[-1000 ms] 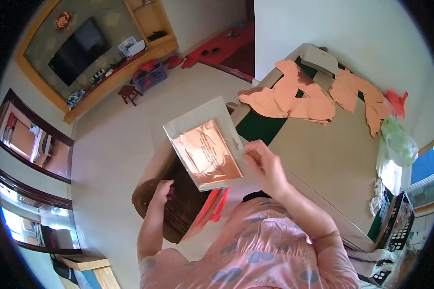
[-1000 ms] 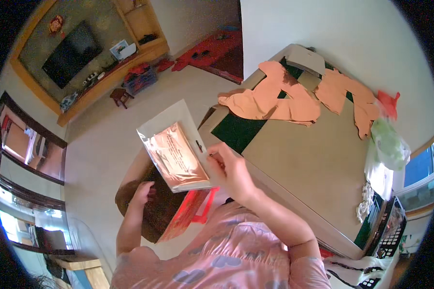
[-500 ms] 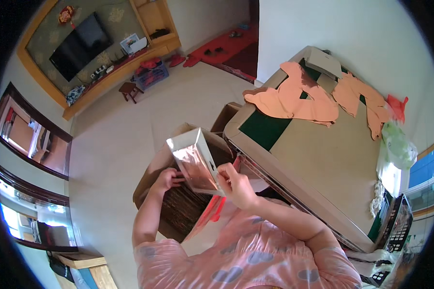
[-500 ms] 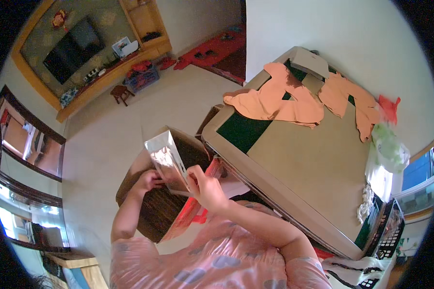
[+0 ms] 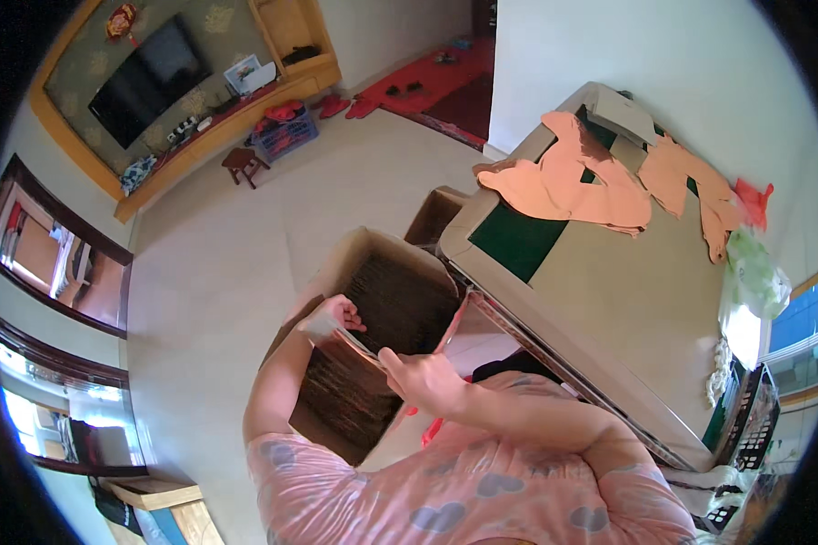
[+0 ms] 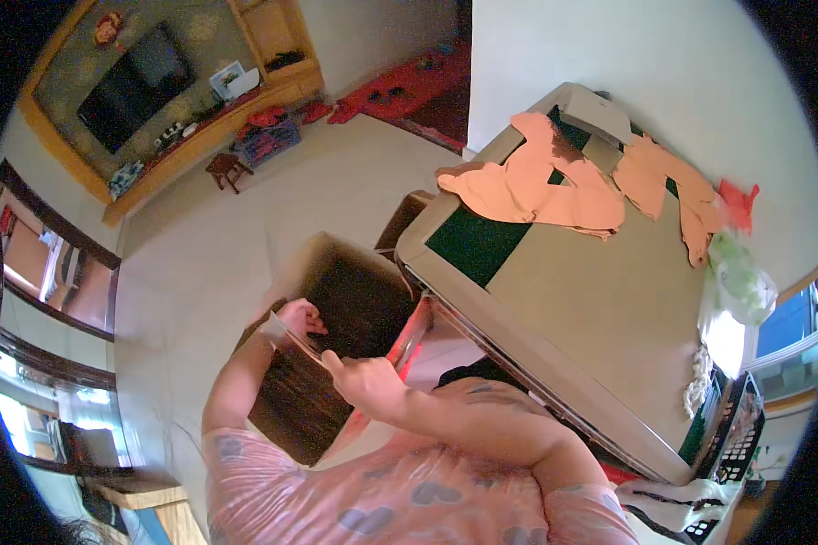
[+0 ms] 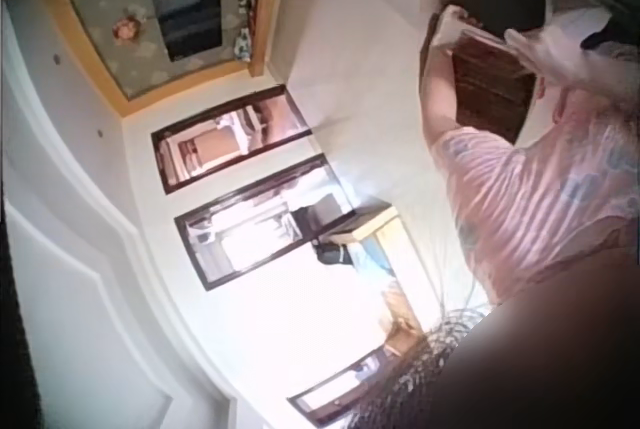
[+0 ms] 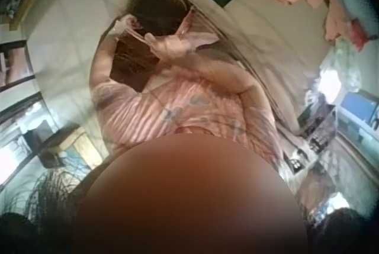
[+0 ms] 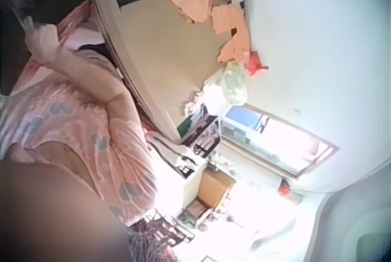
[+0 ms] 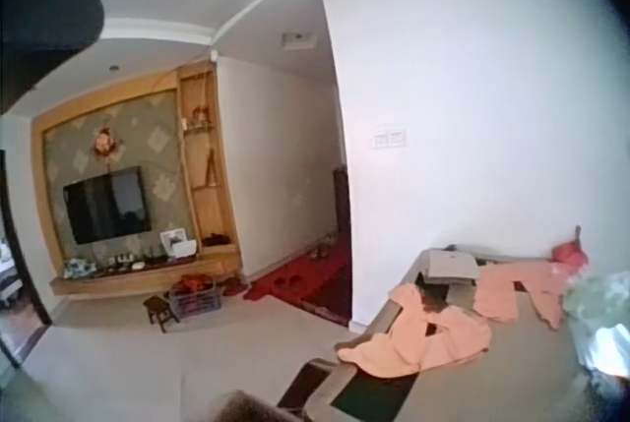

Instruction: Folding and placing foil balloons into plastic sleeves with cardboard inserts.

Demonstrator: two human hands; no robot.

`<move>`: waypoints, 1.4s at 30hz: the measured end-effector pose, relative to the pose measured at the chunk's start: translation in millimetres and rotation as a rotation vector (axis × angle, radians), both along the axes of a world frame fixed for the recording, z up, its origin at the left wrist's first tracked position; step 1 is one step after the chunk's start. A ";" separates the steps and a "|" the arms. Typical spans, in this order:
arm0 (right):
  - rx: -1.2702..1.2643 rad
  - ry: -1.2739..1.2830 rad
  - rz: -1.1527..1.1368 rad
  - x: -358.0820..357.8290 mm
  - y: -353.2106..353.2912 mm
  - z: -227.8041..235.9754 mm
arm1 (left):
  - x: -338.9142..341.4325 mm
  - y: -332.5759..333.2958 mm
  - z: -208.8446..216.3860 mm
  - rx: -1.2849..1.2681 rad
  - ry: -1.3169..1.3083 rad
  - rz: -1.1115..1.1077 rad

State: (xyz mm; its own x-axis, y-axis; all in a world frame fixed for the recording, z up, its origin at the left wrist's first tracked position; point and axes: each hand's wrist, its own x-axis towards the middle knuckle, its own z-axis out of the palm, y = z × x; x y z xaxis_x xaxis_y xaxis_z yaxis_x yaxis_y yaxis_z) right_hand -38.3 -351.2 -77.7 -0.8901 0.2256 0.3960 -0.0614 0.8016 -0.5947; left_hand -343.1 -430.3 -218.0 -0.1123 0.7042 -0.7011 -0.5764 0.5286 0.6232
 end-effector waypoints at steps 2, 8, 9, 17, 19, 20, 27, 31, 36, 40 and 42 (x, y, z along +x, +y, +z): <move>0.131 -0.070 -0.012 -8.2 4.7 24.6 | -19.0 -9.1 -9.9 -0.045 -0.135 -0.101; 0.074 -0.202 -0.029 -39.2 40.4 75.3 | -26.3 4.5 -12.1 -0.100 -0.203 -0.249; 0.057 -0.220 0.010 -49.6 36.8 72.8 | -24.6 4.5 -10.4 -0.107 -0.207 -0.243; 0.012 -0.132 -0.037 -62.9 18.0 96.4 | -10.8 15.2 -14.6 0.036 -0.075 -0.027; -0.088 0.019 0.103 -45.8 14.2 82.4 | -37.0 -17.1 -60.4 -0.100 -0.136 -0.006; -0.076 0.042 0.094 -35.7 22.9 52.0 | -25.2 13.4 -38.9 -0.154 -0.145 -0.113; 0.010 -0.115 0.088 -11.0 -7.0 -9.9 | -21.9 31.2 -4.4 -0.266 -0.189 -0.237; 0.086 -0.097 0.059 -15.9 -10.8 8.5 | -21.6 32.4 -1.7 -0.205 -0.203 -0.302; -0.055 -0.184 -0.047 -31.4 22.7 58.3 | -19.6 19.8 -22.3 -0.012 -0.184 -0.110; -0.002 -0.297 0.039 -47.1 24.9 77.3 | -23.8 21.5 -29.5 -0.045 -0.199 -0.168; 0.019 -0.396 0.072 -60.1 14.5 83.8 | -22.3 30.1 -20.3 -0.050 -0.154 -0.344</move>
